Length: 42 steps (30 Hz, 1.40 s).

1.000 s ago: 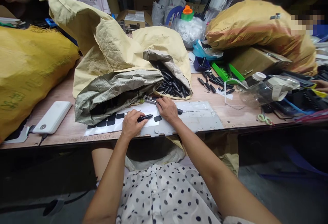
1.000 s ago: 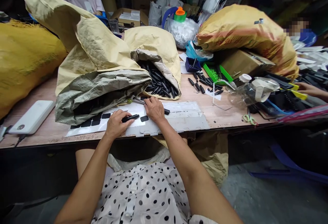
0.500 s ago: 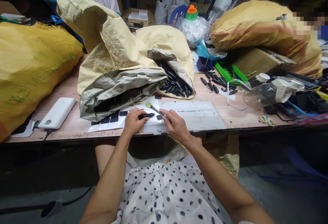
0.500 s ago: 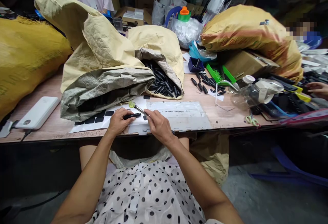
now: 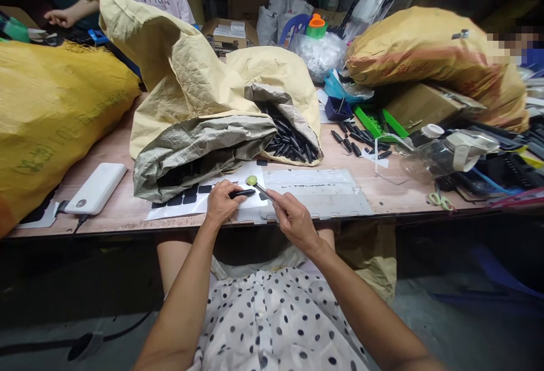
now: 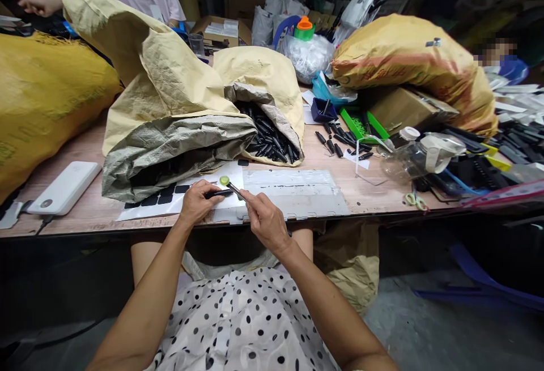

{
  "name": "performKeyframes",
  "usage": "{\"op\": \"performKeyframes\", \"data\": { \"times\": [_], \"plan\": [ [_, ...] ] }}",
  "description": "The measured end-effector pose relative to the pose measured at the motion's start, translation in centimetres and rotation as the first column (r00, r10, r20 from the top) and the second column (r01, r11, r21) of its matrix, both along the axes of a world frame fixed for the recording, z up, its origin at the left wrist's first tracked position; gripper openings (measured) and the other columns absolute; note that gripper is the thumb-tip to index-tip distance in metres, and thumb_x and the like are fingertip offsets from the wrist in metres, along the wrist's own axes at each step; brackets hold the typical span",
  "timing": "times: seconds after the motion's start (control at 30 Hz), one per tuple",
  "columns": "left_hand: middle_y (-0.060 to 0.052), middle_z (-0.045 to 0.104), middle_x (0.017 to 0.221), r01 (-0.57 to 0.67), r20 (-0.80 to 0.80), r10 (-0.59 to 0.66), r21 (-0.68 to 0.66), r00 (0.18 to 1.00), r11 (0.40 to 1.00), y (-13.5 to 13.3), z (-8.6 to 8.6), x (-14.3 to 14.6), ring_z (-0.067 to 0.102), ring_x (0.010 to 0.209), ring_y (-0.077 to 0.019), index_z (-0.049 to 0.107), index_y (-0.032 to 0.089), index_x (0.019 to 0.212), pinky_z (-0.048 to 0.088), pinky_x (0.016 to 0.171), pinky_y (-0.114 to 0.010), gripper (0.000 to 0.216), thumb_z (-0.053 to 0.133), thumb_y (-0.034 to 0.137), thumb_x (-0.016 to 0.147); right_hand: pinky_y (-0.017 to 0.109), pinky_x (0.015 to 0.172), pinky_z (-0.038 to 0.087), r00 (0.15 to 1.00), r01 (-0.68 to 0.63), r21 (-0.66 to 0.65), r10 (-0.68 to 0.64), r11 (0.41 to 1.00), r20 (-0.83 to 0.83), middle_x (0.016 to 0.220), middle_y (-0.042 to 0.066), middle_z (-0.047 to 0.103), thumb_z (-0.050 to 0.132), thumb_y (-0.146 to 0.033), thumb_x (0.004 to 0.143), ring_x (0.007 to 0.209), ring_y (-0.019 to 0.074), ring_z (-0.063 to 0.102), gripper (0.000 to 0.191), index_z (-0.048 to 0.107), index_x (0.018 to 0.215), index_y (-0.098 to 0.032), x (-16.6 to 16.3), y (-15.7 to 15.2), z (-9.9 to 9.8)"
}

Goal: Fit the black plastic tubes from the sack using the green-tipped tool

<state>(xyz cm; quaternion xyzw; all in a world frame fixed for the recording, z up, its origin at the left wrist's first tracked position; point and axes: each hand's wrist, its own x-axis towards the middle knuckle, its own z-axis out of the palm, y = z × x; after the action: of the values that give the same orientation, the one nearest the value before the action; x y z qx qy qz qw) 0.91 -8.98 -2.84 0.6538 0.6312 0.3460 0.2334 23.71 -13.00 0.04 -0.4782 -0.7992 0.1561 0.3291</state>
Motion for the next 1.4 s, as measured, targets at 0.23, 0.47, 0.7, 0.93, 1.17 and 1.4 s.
{"op": "performKeyframes", "data": {
  "times": [0.23,0.47,0.7,0.93,1.17,1.4],
  "plan": [
    [0.000,0.068,0.083,-0.009,-0.007,0.009,-0.003,1.000,1.000,-0.1,0.3,0.2,0.063,0.087,-0.0209,0.079,0.028,0.083,0.051,0.086,-0.034,0.012,0.075,0.025,0.072,0.024,0.072,0.053,0.997,0.034,-0.033,-0.032,0.999,0.067,0.091,0.003,0.068,0.043,-0.023,0.102,0.083,0.0166,0.066,0.041,0.065,0.136,-0.031,0.6,-0.1,-0.2],
    [-0.001,0.068,0.086,0.003,-0.094,-0.002,0.010,0.996,1.000,-0.2,0.4,0.2,0.063,0.090,-0.0230,0.077,0.027,0.086,0.051,0.087,-0.036,0.016,0.076,0.025,0.071,0.026,0.080,0.052,0.976,0.132,0.073,-0.142,0.989,0.163,0.102,0.005,0.069,0.046,-0.023,0.101,0.095,0.0190,0.065,0.038,0.067,0.132,-0.028,-0.6,5.4,-0.2],
    [-0.001,0.067,0.084,0.047,-0.132,-0.042,0.030,0.990,0.998,-0.2,0.3,0.0,0.062,0.088,-0.0219,0.078,0.028,0.089,0.050,0.085,-0.035,0.012,0.076,0.028,0.076,0.031,0.081,0.044,0.901,0.087,0.172,-0.151,0.981,0.407,0.099,0.009,0.067,0.048,-0.019,0.100,0.096,0.0235,0.056,0.036,0.071,0.127,-0.026,-2.9,11.3,-0.9],
    [-0.001,0.068,0.085,0.076,-0.119,-0.074,0.013,0.990,0.997,-0.2,0.5,-0.3,0.062,0.089,-0.0227,0.077,0.027,0.089,0.049,0.085,-0.036,0.011,0.074,0.031,0.079,0.034,0.084,0.039,0.882,0.147,0.080,-0.168,0.986,0.441,0.105,0.010,0.065,0.048,-0.019,0.100,0.097,0.0247,0.052,0.038,0.069,0.130,-0.028,-3.7,12.2,-1.9],
    [-0.003,0.073,0.085,0.210,0.031,-0.213,0.080,0.977,0.974,-3.2,2.7,0.8,0.064,0.086,-0.0224,0.074,0.024,0.087,0.052,0.082,-0.035,0.007,0.071,0.028,0.082,0.035,0.085,0.038,0.883,0.143,0.063,-0.156,0.988,0.443,0.108,0.011,0.064,0.047,-0.022,0.100,0.100,0.0262,0.050,0.038,0.068,0.131,-0.029,-3.7,12.2,-1.9],
    [0.003,0.067,0.060,0.465,0.110,-0.452,-0.247,0.885,0.850,-9.6,-0.3,4.0,0.060,0.052,-0.0166,0.076,0.028,0.079,0.043,0.051,-0.028,0.005,0.072,0.028,0.077,0.036,0.085,0.038,0.883,0.156,0.048,-0.161,0.987,0.440,0.110,0.012,0.064,0.046,-0.021,0.100,0.102,0.0268,0.050,0.038,0.069,0.130,-0.027,-3.8,12.1,-1.8]
  ]
}}
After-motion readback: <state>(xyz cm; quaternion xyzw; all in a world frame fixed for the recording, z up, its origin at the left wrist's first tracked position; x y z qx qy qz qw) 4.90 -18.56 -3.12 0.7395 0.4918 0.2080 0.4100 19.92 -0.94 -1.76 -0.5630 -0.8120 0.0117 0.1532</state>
